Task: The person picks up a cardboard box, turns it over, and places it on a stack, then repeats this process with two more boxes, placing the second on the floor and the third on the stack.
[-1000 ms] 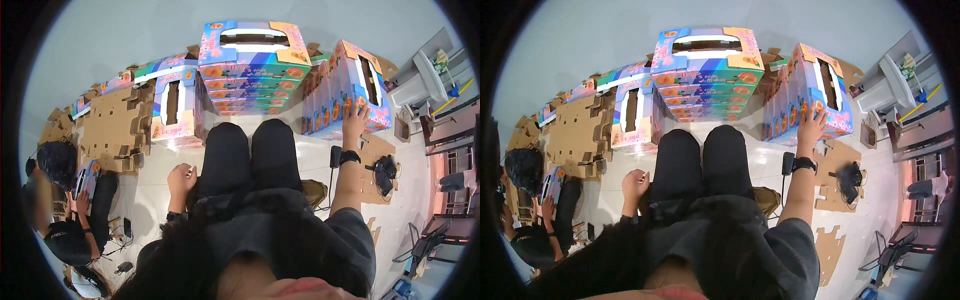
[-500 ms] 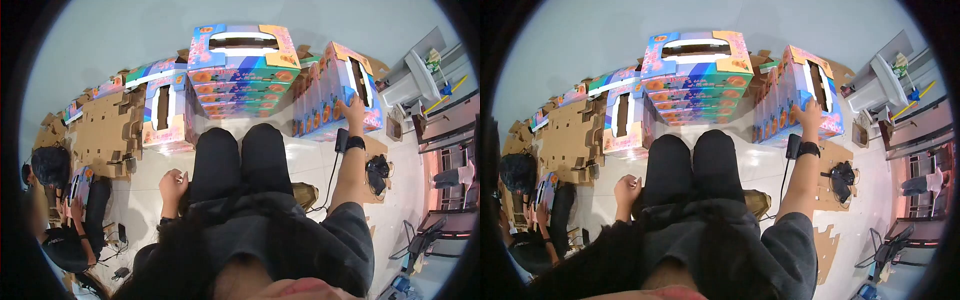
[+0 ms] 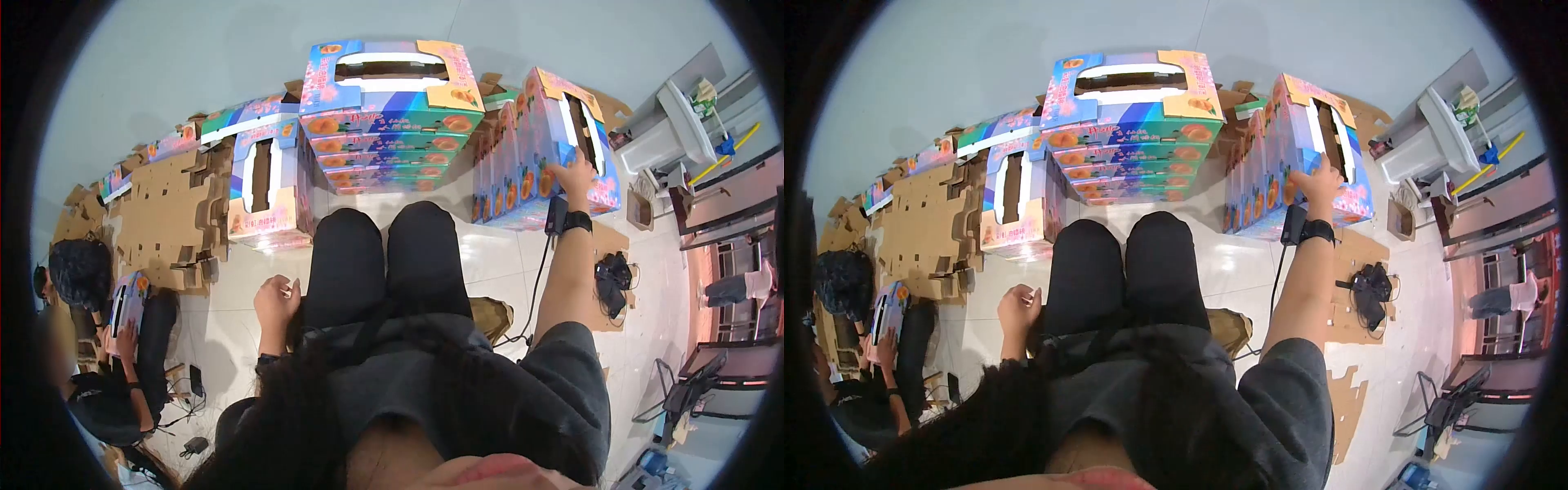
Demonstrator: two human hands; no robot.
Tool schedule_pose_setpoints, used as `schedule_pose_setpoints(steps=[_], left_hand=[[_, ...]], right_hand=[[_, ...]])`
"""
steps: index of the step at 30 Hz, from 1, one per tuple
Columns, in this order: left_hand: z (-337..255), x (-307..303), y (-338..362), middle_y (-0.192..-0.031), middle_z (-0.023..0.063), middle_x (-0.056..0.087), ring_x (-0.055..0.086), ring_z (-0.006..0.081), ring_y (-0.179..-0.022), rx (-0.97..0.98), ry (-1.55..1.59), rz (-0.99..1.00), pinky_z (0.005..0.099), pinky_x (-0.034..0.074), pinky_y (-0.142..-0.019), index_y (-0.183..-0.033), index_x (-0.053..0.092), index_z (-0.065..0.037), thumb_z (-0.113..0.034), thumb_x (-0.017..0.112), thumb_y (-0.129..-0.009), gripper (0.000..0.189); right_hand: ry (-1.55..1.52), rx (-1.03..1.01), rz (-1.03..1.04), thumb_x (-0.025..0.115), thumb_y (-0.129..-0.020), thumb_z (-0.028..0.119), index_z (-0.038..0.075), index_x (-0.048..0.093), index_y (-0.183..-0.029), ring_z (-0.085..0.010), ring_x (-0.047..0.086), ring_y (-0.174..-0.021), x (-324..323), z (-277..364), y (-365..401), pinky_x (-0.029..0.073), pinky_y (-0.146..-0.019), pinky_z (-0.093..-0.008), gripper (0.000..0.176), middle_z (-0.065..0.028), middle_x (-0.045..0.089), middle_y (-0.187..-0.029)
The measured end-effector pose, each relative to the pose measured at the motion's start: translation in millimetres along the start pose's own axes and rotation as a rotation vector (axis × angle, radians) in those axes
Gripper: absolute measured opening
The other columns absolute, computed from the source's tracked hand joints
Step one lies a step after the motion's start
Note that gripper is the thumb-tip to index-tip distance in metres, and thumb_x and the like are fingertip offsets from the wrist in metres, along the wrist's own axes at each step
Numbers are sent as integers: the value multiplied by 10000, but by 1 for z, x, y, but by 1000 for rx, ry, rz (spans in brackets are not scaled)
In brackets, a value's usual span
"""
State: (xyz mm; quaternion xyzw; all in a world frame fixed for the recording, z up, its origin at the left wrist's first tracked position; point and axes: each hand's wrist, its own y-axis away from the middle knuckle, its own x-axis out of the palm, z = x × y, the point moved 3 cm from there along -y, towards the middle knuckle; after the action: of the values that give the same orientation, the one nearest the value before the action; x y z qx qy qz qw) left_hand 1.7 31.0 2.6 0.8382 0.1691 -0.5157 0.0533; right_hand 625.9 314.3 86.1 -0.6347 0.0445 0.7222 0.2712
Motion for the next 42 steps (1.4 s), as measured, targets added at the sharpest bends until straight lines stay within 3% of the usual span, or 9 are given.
schedule_pose_setpoints(steps=[5,20,26,29,32,37,42], left_hand=[[4,0,-1,-667,91,629,627,251,-577,3,-4,7,374,491,-559,-728,625,-61,-305,693,-766,255],[-3,-2,-2,-680,83,638,637,252,-605,-32,-41,37,372,498,-577,-742,632,-58,-292,680,-777,241],[0,1,-3,-674,91,625,630,240,-594,-12,-48,26,354,493,-570,-735,627,-49,-312,696,-780,275],[0,0,-2,-679,87,633,635,242,-601,-23,-41,28,363,499,-579,-748,635,-57,-306,689,-774,256],[-2,1,-3,-687,86,637,638,241,-611,-13,-4,24,367,500,-586,-759,638,-62,-305,690,-769,249],[2,-1,-2,-709,95,639,640,247,-629,6,44,6,364,497,-593,-772,642,-58,-302,696,-763,250],[-5,-9,-2,-722,105,644,640,259,-619,13,92,-8,363,503,-588,-737,650,-50,-287,693,-761,242]], right_hand=[[-87,-8,-52,771,-526,446,218,487,-1333,-370,405,-1214,13,-17,-11,242,-992,-581,885,-168,511,-1268],[-1,102,-64,747,-526,415,212,476,-1341,-364,422,-1197,-1,15,2,246,-1002,-547,883,-173,520,-1234],[60,78,13,746,-564,462,185,420,-1388,-388,366,-1280,0,13,-2,180,-1053,-592,929,-210,481,-1299],[46,-124,-390,716,-646,478,143,444,-1371,-372,372,-1289,-5,20,21,141,-1069,-611,843,-196,482,-1316],[-91,-326,-564,678,-720,453,110,489,-1328,-346,417,-1251,-12,29,58,152,-1062,-611,723,-155,512,-1293],[-193,-580,-388,652,-758,292,128,613,-1086,-253,524,-1101,6,63,146,229,-1066,-515,368,-70,600,-1124],[-293,-755,-123,655,-736,171,115,619,-886,-259,549,-998,37,96,203,263,-1062,-498,164,-56,620,-962]])
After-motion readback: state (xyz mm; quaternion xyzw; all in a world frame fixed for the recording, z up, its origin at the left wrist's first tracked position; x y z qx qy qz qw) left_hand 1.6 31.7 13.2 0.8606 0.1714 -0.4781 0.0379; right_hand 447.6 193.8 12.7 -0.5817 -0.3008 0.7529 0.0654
